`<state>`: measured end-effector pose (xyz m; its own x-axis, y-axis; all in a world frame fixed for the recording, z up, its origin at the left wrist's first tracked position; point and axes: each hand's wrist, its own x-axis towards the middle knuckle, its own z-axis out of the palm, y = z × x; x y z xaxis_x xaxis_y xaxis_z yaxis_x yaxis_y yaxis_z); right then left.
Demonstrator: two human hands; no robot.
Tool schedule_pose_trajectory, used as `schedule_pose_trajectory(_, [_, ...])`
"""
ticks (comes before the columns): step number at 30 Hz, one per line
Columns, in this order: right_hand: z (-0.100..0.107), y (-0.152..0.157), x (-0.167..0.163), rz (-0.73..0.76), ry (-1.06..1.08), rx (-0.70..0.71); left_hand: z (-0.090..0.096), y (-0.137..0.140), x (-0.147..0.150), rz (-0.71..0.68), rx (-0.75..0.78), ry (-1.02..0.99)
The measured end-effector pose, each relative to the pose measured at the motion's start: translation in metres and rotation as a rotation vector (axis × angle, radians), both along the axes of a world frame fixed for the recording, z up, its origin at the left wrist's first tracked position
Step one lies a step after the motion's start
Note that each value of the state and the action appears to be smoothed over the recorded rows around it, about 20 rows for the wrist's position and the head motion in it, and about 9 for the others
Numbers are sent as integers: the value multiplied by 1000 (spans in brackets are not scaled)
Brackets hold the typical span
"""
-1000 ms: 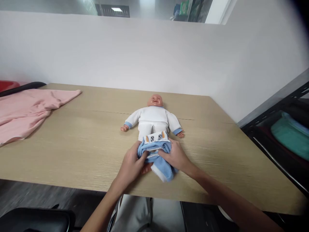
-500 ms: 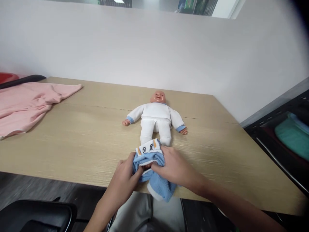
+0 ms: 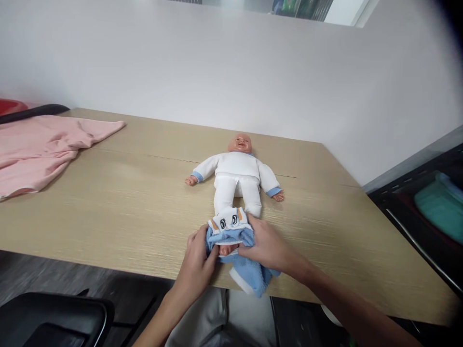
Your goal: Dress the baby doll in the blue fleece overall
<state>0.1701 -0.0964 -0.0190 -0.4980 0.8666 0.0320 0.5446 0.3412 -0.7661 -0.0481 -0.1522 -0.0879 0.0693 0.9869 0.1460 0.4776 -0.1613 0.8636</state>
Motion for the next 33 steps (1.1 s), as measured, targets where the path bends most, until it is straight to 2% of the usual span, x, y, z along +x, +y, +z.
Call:
schedule_pose_trajectory(3, [-5, 4, 2, -52, 156, -86, 3, 5, -5, -10, 33, -115])
schedule_pose_trajectory(5, [-8, 8, 2, -58, 202, -29, 8, 15, -11, -29, 85, -141])
schedule_pose_trajectory(9, [-10, 32, 5, 71, 242, 96, 18, 41, -28, -64, 175, -123])
schedule_pose_trajectory(12, [-3, 53, 13, 182, 191, 91, 28, 59, -44, -136, 79, -171])
schedule_pose_trajectory(15, [3, 64, 24, 223, 174, 25, 47, 70, -57, -251, -90, -179])
schedule_pose_trajectory(17, [0, 66, 33, 220, 214, -13, 60, 74, -63, -328, -175, -190])
schedule_pose_trajectory(19, [-11, 67, 44, 206, 365, -82, 69, 77, -67, -413, -226, -219])
schedule_pose_trajectory(22, [-32, 70, 62, 175, 662, -241, 72, 85, -70, -526, -273, -257])
schedule_pose_trajectory(24, [-41, 73, 73, 160, 726, -352, 71, 92, -71, -581, -300, -265])
schedule_pose_trajectory(28, [-39, 77, 88, 260, 556, -478, 74, 104, -71, -586, -300, -203])
schedule_pose_trajectory(31, [-32, 77, 92, 356, 394, -504, 86, 108, -68, -500, -284, -47])
schedule_pose_trajectory(33, [-31, 75, 91, 332, 390, -483, 97, 110, -63, -422, -222, 76])
